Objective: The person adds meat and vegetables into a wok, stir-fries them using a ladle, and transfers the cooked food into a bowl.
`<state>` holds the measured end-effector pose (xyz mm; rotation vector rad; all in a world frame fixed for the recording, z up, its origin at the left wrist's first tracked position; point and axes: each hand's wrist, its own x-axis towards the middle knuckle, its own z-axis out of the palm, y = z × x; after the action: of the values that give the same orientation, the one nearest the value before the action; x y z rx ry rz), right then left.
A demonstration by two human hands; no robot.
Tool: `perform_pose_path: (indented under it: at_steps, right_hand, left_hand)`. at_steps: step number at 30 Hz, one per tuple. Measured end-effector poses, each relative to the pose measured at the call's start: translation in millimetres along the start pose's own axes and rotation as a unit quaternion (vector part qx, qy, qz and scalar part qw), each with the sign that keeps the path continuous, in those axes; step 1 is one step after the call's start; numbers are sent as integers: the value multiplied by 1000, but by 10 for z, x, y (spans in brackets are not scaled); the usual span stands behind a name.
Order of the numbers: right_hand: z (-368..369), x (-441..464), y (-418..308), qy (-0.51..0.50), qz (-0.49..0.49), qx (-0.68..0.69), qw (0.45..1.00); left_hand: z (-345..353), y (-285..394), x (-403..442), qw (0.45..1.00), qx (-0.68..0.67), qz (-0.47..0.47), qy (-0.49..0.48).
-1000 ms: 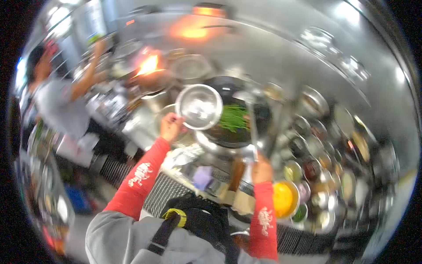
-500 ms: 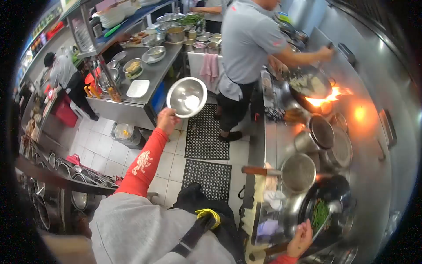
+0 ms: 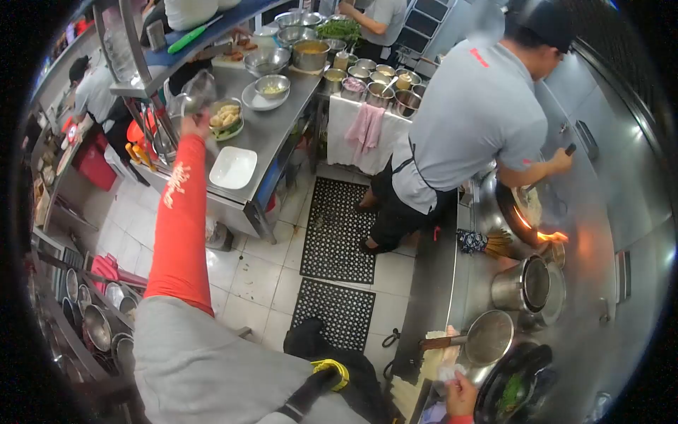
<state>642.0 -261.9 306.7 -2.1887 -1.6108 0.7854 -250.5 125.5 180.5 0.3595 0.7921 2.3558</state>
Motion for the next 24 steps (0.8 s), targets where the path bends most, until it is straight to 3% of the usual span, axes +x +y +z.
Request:
perform_pose_path:
  at_steps: [1,3,4,5,6,7,8,9,10,11,12,13,16,19,20,23,24]
  right_hand:
    - [-9,6,-60,2,-12,-64,998]
    - [-34,-23,-49,-3,-39,-186,982]
    - [-35,39,174,-39,-93,-174,980]
    - [50,140,215,-35,-80,-107,990]
    - [136,197,205,-28,-62,-38,997]
    - [192,198,202,-17,-37,32,999]
    - [242,231,33,-13,-41,5,999]
    - [261,165,-138,-1,-29,-21,999]
    - [205,-15,-191,3,2,-2,1000]
    - [213,5,-258,5,10,23,1000]
    - [244,27,-260,-1,8,52,999]
    - [244,-30,-124,14,21,58,998]
    - [217,-468,360,85,12,43,995]
    - [149,-952,1002,178,67,146,971]
    - [74,-1040,739,261,82,118,955]
    - [-105,-1680,1297,428,193,192,862]
    - [-198,-1960,1444,504,186,119,835]
  left_hand:
    - [-126,7,166,998,22,61,-23]
    - [202,128,-262,997,-67,-38,6]
    - [478,134,-486,990,-112,-82,15]
    - [639,10,-998,985,4,-86,-152]
    - [841,-187,-1724,972,61,-103,-204]
    - [923,-405,-2382,926,19,-290,-239]
    - [1033,-567,-3017,886,48,-331,-322]
    - [843,-968,-3528,825,56,-450,-337]
    - [733,-1371,-4019,713,248,-515,-405]
    - [689,-1638,-4522,605,332,-527,-496]
    - [572,-1585,-5056,674,195,-564,-435]
    - [564,-1600,-5438,612,199,-608,-465]
    - [517,-1629,-6213,525,204,-627,-538]
    - [945,-1679,-6710,420,184,-587,-668]
    - [1086,-1682,-6789,395,171,-581,-691]
    - [1617,-1564,-7061,333,236,-557,-724]
    - [1803,-1455,-7185,336,232,-547,-731]
